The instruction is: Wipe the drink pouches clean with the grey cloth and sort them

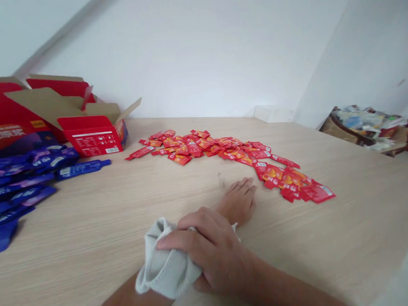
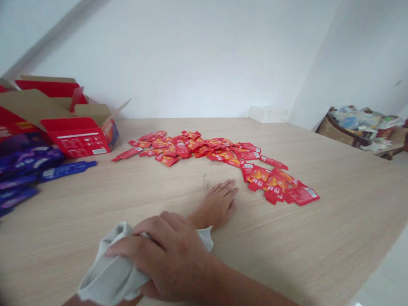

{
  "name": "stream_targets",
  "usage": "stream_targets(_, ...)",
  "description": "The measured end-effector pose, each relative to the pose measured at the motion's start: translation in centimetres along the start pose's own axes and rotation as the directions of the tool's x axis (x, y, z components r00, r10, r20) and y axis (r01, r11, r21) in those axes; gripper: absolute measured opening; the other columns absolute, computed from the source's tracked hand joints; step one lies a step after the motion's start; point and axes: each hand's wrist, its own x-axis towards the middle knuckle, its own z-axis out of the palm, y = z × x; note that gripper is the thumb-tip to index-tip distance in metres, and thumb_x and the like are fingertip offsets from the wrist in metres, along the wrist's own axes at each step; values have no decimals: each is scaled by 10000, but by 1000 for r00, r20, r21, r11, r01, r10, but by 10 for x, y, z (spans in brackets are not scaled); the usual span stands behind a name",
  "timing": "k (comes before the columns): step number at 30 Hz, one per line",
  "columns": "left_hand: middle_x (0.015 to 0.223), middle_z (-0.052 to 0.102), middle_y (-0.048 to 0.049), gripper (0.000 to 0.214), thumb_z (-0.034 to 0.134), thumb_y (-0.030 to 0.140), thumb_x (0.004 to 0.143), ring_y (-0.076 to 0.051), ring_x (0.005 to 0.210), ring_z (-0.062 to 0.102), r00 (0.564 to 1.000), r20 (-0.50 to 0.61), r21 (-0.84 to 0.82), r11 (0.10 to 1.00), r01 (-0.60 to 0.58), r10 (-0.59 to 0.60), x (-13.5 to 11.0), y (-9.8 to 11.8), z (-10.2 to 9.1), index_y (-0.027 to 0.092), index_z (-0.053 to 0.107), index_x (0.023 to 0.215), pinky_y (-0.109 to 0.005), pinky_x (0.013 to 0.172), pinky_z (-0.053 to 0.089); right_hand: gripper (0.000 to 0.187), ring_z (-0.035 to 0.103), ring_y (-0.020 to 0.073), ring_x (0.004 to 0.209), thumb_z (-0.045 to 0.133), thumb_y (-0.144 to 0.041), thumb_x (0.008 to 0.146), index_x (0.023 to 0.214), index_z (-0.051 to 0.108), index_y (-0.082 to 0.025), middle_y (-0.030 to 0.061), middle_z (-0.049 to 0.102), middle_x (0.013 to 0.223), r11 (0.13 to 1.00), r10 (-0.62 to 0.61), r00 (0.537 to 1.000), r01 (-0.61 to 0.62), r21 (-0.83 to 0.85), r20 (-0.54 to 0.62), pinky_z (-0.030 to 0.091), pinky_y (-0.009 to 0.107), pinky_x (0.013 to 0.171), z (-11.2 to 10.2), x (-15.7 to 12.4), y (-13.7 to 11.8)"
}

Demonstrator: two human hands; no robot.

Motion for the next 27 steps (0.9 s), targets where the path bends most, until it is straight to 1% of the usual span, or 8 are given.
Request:
stream_targets(5,1527,523,-122,447,662,375,1001,-314,1360,548,965,-64,142,955,260,-253,-33,-80,-31,211,576,1408,-583,1126,472,233,655,164,869,456,-319,1083,1207,636,-235,19,687,987,999,-47,999,47,6,3,511,312,776,6,1,-15)
stream_targets(9,1556,486,-127,489,665,407,994,-338,1398,505,880,-149,218,853,473,-450,-48,-147,-46,219,556,1432,-621,1151,429,190,655,154,824,500,-333,1070,1190,631,-266,-13,681,934,1000,-30,999,30,-8,34,517,312,735,17,-6,-16)
stream_targets(12,1535,504,-128,494,671,425,989,-337,1378,521,841,-153,236,807,541,-519,-46,-177,-46,215,562,1422,-616,1132,449,251,665,158,849,579,-407,1019,1238,598,-285,-20,687,976,999,-40,996,40,-6,85,538,312,757,29,-15,-9)
stream_targets(15,1497,538,-124,474,665,423,994,-317,1332,561,855,-118,233,823,518,-505,-40,-189,-42,209,572,1407,-588,1102,485,391,660,176,874,645,-486,958,1295,565,-304,-11,679,1029,999,-31,981,37,-26,192,554,326,789,38,-23,-2)
stream_targets(17,1472,557,-123,466,665,420,996,-307,1303,582,866,-100,227,836,500,-491,-37,-191,-41,202,576,1398,-572,1081,505,403,650,182,878,650,-469,947,1302,562,-300,-5,672,1043,999,-22,970,29,-26,243,551,324,783,39,-24,0)
stream_targets(21,1437,580,-118,451,667,420,995,-298,1265,606,884,-69,220,858,465,-462,-41,-186,-46,197,587,1378,-551,1052,530,368,641,189,915,626,-339,930,1288,579,-270,15,665,1060,1000,-18,971,19,-3,237,534,321,797,33,-20,2)
stream_targets(24,1441,580,-118,430,663,411,999,-294,1268,606,914,-28,211,892,401,-404,-56,-177,-55,201,596,1368,-547,1057,530,416,630,200,944,628,-310,896,1307,585,-262,32,658,1089,1000,0,971,2,-9,239,526,329,832,28,-19,7)
stream_targets(27,1476,564,-123,437,661,407,1003,-300,1306,591,951,41,182,938,294,-306,-88,-160,-71,207,592,1385,-563,1085,513,475,619,219,992,630,-282,848,1321,597,-258,52,649,1124,999,37,964,-31,-27,263,521,345,875,24,-20,14)
